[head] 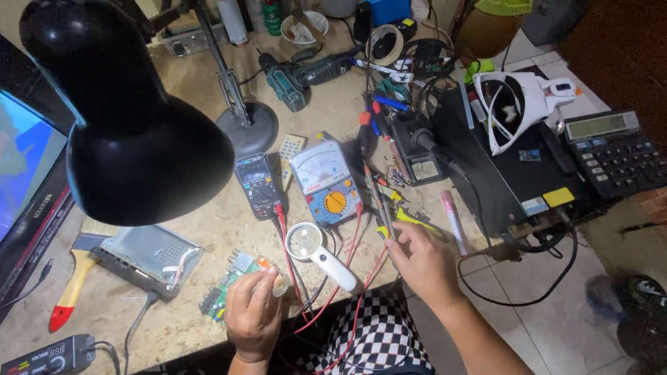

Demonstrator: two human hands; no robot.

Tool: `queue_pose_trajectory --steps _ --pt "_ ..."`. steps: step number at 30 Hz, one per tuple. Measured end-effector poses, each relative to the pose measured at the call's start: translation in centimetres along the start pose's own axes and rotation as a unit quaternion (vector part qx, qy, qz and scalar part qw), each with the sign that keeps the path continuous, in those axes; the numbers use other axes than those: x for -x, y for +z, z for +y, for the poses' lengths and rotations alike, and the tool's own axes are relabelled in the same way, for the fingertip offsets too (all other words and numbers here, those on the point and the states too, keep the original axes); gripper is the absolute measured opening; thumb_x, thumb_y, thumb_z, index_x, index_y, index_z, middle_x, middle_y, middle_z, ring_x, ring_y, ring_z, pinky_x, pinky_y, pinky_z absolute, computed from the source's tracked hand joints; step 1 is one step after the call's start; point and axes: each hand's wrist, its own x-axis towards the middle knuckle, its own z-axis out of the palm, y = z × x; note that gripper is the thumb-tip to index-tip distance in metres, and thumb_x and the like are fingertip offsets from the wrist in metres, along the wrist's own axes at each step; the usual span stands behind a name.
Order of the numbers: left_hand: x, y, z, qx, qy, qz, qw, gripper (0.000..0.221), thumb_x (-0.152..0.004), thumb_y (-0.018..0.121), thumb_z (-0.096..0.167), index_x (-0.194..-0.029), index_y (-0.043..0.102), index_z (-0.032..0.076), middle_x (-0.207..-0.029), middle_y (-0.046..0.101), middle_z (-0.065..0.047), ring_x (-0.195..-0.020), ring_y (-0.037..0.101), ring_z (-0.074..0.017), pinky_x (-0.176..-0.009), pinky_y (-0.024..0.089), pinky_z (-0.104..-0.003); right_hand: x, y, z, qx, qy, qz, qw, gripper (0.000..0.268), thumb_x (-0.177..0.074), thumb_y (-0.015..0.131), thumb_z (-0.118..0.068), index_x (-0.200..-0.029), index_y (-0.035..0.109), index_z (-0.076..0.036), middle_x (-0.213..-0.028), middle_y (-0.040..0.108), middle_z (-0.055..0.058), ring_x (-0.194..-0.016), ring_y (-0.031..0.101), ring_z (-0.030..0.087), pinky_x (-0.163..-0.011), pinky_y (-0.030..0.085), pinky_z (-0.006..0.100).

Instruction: Inspecting and repairing a circuit board using a magnifying glass and a soldering iron at a workbench.

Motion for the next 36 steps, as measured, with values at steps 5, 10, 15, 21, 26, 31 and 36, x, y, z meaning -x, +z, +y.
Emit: queue_pose_trajectory --steps 5,10,15,21,26,31,36 --pt "0.7 0.1 -0.5 0.016 -0.033 -0.002 0.999 0.027 -0.093 0.072 0.008 -0.119 0.069 0.003 -0.109 0.069 -0.014 -0.096 0.067 -0.0298 -0.086 0.057 -0.041 -0.5 0.3 0.2 -0.017 0.004 -0.008 1.000 0.025 -0.084 0.081 -0.020 -0.107 0.076 -0.012 -0.076 0.075 -0.004 -0.057 0.066 0.011 -0.059 0.058 0.030" --pt "0.7 0.4 -0.7 0.020 -0.028 0.007 0.999 0.026 -0.091 0.071 0.005 -0.117 0.069 0.003 -0.109 0.071 -0.013 -0.095 0.068 -0.0287 -0.086 0.057 -0.039 0.0 1.0 0.8 -0.038 0.070 -0.028 0.996 0.022 -0.087 0.074 -0.020 -0.109 0.072 -0.018 -0.074 0.067 -0.007 -0.059 0.066 0.014 -0.043 0.048 0.033" --pt "0.6 0.6 -0.5 -0.010 -0.083 0.042 0.996 0.021 -0.091 0.073 0.008 -0.112 0.071 0.003 -0.108 0.071 -0.013 -0.095 0.069 -0.0276 -0.087 0.056 -0.038 0.2 1.6 1.5 -0.029 0.078 -0.043 0.996 0.024 -0.088 0.073 -0.022 -0.112 0.071 -0.016 -0.071 0.065 -0.008 -0.050 0.060 0.011 -0.038 0.043 0.030" --pt "1.4 1.1 -0.7 -0.029 -0.121 0.075 0.989 0.022 -0.091 0.073 0.007 -0.112 0.071 0.002 -0.109 0.072 -0.012 -0.095 0.069 -0.0270 -0.086 0.055 -0.037 -0.3 1.5 1.2 -0.013 0.116 -0.078 0.990 0.024 -0.089 0.072 -0.030 -0.111 0.072 -0.021 -0.068 0.062 -0.010 -0.046 0.056 0.010 -0.038 0.041 0.031" --pt "0.6 1.0 -0.6 -0.023 -0.096 0.071 0.993 0.022 -0.092 0.072 0.018 -0.108 0.072 0.003 -0.099 0.071 -0.011 -0.085 0.067 -0.0263 -0.079 0.058 -0.036 -0.8 1.4 1.1 -0.033 0.129 -0.090 0.987 0.027 -0.088 0.073 -0.033 -0.110 0.073 -0.018 -0.069 0.063 -0.007 -0.045 0.053 0.010 -0.041 0.039 0.031" --pt "1.0 0.7 -0.8 -0.013 -0.080 0.056 0.995 0.024 -0.089 0.075 0.015 -0.110 0.072 0.003 -0.102 0.071 -0.011 -0.086 0.068 -0.0255 -0.079 0.059 -0.034 -1.6 1.1 0.7 -0.029 0.114 -0.079 0.990 0.027 -0.088 0.074 -0.032 -0.108 0.074 -0.013 -0.062 0.064 -0.005 -0.043 0.052 0.010 -0.040 0.041 0.030" --pt "1.4 0.4 -1.0 0.015 -0.077 -0.007 0.997 0.026 -0.090 0.071 0.016 -0.113 0.070 0.004 -0.105 0.072 -0.011 -0.090 0.069 -0.0286 -0.083 0.059 -0.040 -1.9 0.9 0.2 -0.028 0.136 -0.096 0.986 0.028 -0.088 0.075 -0.032 -0.110 0.073 -0.014 -0.059 0.064 -0.006 -0.042 0.051 0.011 -0.040 0.038 0.031"
